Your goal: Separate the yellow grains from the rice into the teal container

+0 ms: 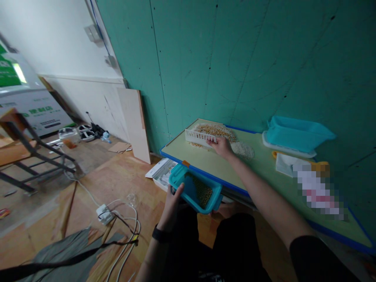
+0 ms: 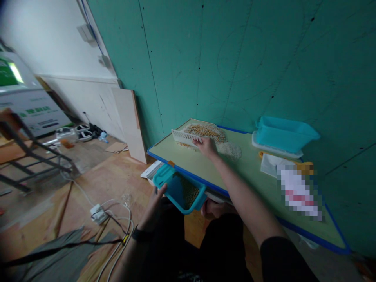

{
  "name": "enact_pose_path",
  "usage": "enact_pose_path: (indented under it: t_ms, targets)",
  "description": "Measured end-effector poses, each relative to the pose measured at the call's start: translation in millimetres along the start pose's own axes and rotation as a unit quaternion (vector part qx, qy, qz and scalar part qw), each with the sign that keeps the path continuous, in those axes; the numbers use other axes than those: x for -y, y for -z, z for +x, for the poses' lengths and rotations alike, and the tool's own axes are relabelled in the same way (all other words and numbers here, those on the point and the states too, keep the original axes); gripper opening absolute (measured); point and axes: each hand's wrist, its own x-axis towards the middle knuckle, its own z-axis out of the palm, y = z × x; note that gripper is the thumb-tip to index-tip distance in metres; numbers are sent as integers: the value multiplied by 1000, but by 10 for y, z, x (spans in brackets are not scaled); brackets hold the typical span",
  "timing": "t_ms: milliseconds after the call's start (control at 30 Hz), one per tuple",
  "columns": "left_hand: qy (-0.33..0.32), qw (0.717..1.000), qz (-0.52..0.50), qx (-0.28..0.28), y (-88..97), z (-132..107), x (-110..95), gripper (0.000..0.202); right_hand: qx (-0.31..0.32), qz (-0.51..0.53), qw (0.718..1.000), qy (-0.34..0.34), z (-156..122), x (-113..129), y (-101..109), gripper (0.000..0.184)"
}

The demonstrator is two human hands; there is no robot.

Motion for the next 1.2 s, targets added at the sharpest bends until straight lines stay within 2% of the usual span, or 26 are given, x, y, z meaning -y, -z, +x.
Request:
enact_pose_path:
  t_ms: [133, 433, 633, 900, 1000, 1067, 1200]
  targets:
    - [4, 1000, 0, 6, 17, 19, 19, 92, -6, 7, 1000, 7, 2, -5, 5, 24]
    - [-11, 1000, 3, 8, -52, -81, -55, 89, -9, 20, 1000, 21, 1, -46, 17, 21]
    - [-4, 1000, -3, 13, -49, -80, -52, 94, 1, 5, 1000, 4, -2, -29, 28, 23]
    - [-10, 1000, 11, 3, -71, -105, -68, 83, -7, -7, 1000, -13, 30, -65, 33, 20]
    - [-11, 1000, 6, 2, -77, -94, -61, 86, -4, 6, 1000, -1, 23, -70, 52, 19]
    - [-14, 1000, 10, 6, -72, -75, -47, 91, -7, 11, 1000, 4, 21, -63, 57, 22]
    - [-12, 1000, 20, 9, -61, -56, -18, 95, -11, 3, 1000, -1, 20, -14, 15, 37]
